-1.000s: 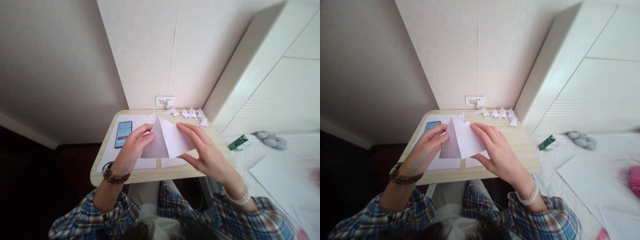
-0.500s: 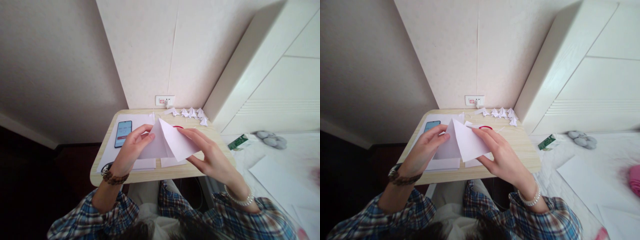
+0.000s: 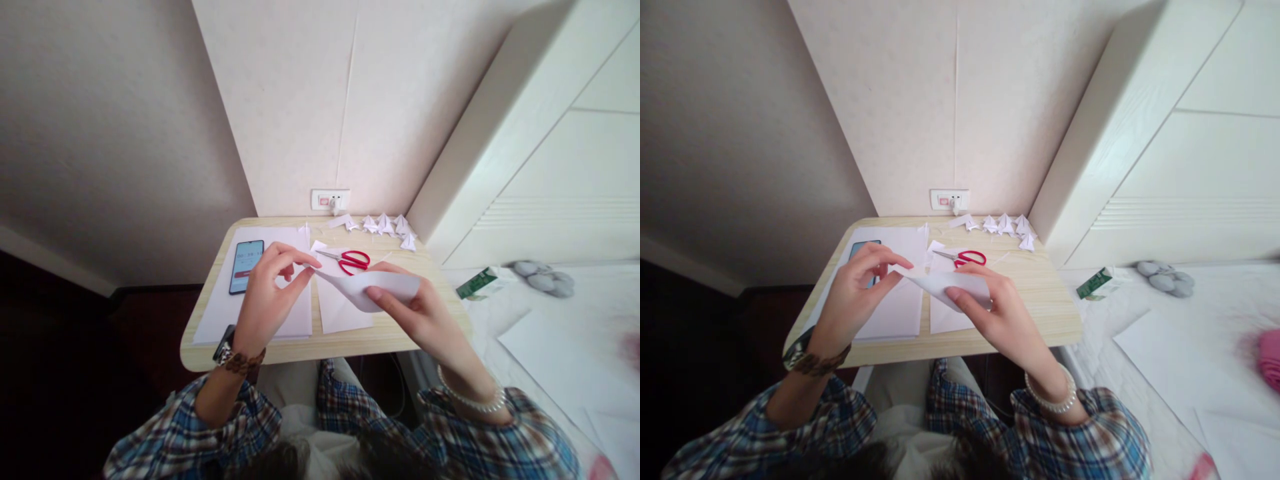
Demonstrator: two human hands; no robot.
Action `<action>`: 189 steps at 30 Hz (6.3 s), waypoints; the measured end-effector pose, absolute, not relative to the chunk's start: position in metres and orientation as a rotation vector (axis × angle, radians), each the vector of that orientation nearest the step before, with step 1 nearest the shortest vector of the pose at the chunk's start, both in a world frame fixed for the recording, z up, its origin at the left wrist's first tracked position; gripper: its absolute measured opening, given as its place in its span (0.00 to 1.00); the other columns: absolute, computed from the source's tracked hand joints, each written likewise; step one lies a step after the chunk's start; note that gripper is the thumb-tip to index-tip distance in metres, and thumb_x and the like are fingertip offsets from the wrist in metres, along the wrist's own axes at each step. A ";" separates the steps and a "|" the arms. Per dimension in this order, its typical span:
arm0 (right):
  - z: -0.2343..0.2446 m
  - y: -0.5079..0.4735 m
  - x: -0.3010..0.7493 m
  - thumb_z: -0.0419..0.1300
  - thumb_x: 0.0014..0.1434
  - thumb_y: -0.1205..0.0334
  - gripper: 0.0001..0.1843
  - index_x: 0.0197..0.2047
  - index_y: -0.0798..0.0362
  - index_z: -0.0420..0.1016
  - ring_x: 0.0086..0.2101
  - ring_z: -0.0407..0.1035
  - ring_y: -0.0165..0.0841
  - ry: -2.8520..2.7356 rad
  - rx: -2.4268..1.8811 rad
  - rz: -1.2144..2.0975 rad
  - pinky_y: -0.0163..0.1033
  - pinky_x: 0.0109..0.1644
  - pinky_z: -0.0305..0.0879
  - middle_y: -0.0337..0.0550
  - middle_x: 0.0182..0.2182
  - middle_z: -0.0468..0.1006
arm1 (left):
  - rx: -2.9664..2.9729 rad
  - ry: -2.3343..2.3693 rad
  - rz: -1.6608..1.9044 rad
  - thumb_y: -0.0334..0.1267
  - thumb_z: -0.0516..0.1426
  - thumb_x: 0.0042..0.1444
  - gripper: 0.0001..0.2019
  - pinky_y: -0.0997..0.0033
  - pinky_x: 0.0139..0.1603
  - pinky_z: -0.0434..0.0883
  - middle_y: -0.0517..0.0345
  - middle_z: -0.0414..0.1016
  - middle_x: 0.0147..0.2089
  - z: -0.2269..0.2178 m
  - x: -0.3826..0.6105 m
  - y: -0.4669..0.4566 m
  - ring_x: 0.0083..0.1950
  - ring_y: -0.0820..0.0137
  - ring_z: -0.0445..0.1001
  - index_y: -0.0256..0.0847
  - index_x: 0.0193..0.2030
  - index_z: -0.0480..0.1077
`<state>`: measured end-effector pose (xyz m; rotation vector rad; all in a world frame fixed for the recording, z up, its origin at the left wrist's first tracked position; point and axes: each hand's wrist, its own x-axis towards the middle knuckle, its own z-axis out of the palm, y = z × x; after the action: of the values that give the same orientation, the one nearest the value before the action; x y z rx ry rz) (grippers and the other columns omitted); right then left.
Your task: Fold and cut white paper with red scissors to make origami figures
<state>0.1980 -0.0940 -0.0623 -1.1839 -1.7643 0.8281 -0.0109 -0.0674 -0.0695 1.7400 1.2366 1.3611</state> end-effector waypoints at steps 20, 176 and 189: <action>-0.063 -0.089 0.194 0.60 0.60 0.62 0.04 0.35 0.48 0.76 0.36 0.72 0.37 -1.938 -1.035 0.640 0.42 0.41 0.69 0.42 0.34 0.78 | 1.343 1.036 1.271 0.38 0.56 0.58 0.07 0.73 0.40 0.75 0.57 0.76 0.45 -0.063 -0.003 -0.077 0.43 0.69 0.75 0.42 0.41 0.73; -0.038 -0.069 0.205 0.63 0.57 0.65 0.14 0.47 0.49 0.71 0.48 0.72 0.37 -1.915 -1.042 0.504 0.44 0.55 0.67 0.42 0.45 0.79 | 1.890 1.239 0.630 0.36 0.59 0.51 0.15 0.61 0.45 0.71 0.51 0.80 0.47 -0.067 -0.019 -0.073 0.45 0.56 0.76 0.41 0.46 0.75; -0.048 -0.079 0.210 0.59 0.62 0.68 0.09 0.40 0.46 0.78 0.41 0.75 0.34 -1.838 -1.040 0.356 0.42 0.47 0.70 0.37 0.38 0.82 | 1.391 1.205 0.827 0.42 0.61 0.51 0.14 0.74 0.28 0.72 0.57 0.81 0.35 -0.069 -0.020 -0.066 0.34 0.66 0.79 0.43 0.44 0.71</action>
<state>0.2104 -0.0795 -0.0485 -1.0405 -1.8385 0.3565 -0.0199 -0.0663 -0.0690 1.3909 1.2053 0.8270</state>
